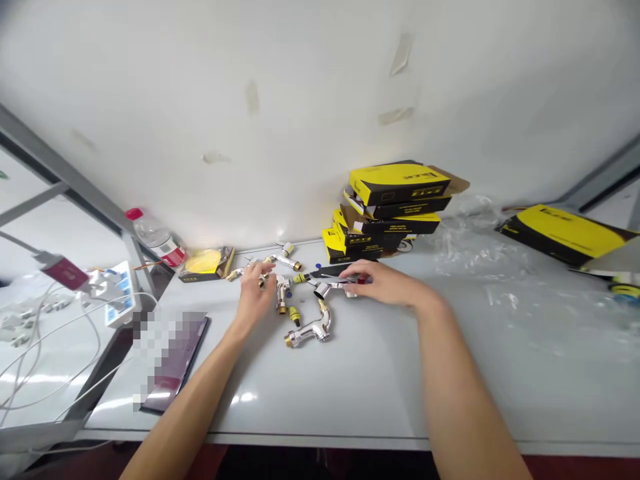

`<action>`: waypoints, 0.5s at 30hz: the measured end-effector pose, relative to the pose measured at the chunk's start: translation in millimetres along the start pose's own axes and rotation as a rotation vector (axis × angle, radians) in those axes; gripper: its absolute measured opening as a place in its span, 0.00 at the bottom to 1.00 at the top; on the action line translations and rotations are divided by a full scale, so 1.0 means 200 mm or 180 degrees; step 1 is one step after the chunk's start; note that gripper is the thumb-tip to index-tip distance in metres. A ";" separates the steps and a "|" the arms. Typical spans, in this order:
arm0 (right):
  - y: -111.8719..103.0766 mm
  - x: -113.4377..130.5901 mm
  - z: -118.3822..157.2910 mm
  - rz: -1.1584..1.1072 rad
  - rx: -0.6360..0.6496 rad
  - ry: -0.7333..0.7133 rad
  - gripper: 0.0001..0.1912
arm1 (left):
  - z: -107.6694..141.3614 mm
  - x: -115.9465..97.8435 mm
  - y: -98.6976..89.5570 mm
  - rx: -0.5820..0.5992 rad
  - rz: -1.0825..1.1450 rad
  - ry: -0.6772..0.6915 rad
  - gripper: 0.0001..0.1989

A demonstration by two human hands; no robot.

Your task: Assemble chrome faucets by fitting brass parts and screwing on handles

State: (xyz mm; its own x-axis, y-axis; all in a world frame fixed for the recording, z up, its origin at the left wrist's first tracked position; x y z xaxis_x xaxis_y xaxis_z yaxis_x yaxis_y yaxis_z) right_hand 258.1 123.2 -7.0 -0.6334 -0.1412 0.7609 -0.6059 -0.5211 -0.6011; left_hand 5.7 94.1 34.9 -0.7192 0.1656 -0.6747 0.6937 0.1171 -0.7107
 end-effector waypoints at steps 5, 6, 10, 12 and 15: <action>-0.10 0.00 0.01 -0.0228 -0.0492 -0.0023 0.28 | -0.01 0.17 -0.11 -0.0525 -0.0532 -0.0748 0.15; -0.10 -0.02 0.01 -0.0225 -0.0460 0.0003 0.27 | -0.01 0.19 -0.11 -0.0496 -0.0621 -0.0816 0.15; -0.08 -0.14 0.02 -0.0150 -0.0175 0.0066 0.23 | -0.01 0.21 -0.04 -0.0122 -0.0894 -0.0822 0.13; -0.07 -0.18 0.02 -0.0138 -0.0081 0.0068 0.21 | -0.01 0.21 -0.01 0.0031 -0.1021 -0.0769 0.13; -0.10 -0.18 0.03 -0.0104 -0.0203 0.0158 0.21 | -0.01 0.21 0.00 0.0116 -0.1081 -0.0753 0.15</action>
State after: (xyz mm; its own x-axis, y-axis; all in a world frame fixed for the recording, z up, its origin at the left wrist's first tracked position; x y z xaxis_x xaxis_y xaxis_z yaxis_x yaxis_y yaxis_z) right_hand 296.2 133.8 -21.4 -0.6349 -0.0824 0.7682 -0.6550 -0.4698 -0.5918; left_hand -24.4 102.7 7.7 -0.8989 -0.1065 -0.4250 0.4168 0.0908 -0.9044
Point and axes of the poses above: each hand's wrist, its own z-axis away from the middle knuckle, its own y-axis out of the palm, x = y × z, the point moved 10 cm from there along -z, towards the middle knuckle, and after that the axes turned 6 degrees about x, right-handed, at the moved point
